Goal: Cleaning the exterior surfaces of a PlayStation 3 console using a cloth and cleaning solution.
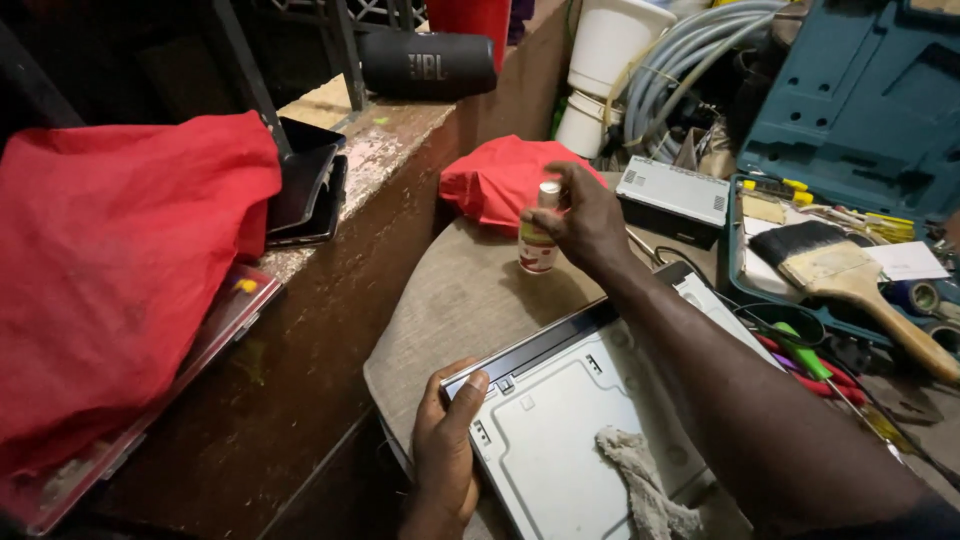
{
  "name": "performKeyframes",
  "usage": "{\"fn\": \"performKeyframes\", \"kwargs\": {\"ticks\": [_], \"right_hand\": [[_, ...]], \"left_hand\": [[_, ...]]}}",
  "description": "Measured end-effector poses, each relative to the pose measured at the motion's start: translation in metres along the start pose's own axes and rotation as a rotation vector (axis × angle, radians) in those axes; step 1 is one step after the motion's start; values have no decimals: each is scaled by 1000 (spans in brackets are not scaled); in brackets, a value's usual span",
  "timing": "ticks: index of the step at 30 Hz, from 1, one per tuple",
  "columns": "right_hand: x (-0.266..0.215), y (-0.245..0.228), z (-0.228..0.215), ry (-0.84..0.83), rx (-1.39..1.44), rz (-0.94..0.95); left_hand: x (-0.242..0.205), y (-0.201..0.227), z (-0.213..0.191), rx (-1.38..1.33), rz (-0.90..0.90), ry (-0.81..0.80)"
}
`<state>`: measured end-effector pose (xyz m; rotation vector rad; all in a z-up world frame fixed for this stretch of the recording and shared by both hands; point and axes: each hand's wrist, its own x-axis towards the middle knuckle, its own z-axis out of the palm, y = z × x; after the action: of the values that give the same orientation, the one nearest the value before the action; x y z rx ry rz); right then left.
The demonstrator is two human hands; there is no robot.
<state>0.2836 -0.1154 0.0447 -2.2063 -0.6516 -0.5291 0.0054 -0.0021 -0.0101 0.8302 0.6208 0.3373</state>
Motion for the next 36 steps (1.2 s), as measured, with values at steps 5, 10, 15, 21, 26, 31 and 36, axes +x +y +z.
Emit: {"fn": "performKeyframes", "kwargs": {"ticks": [5, 10, 15, 21, 26, 31, 36], "right_hand": [[-12, -4, 3, -250, 70, 240], [-16, 12, 17, -469, 82, 291], [-27, -29, -22, -218, 434, 320], [-81, -18, -154, -328, 656, 466], [-140, 5, -216, -480, 465, 679], [-164, -47, -239, -609, -99, 820], [-168, -64, -243, -770, -505, 416]], "left_hand": [[-4, 4, 0, 9, -31, -4], [0, 2, 0, -38, -32, -29], [0, -1, -2, -44, -40, -24], [12, -14, -7, -50, 15, -35], [22, -24, -11, -53, 48, -48], [3, -14, -3, -82, 74, -38], [6, -20, -9, 85, 247, -19]]}}
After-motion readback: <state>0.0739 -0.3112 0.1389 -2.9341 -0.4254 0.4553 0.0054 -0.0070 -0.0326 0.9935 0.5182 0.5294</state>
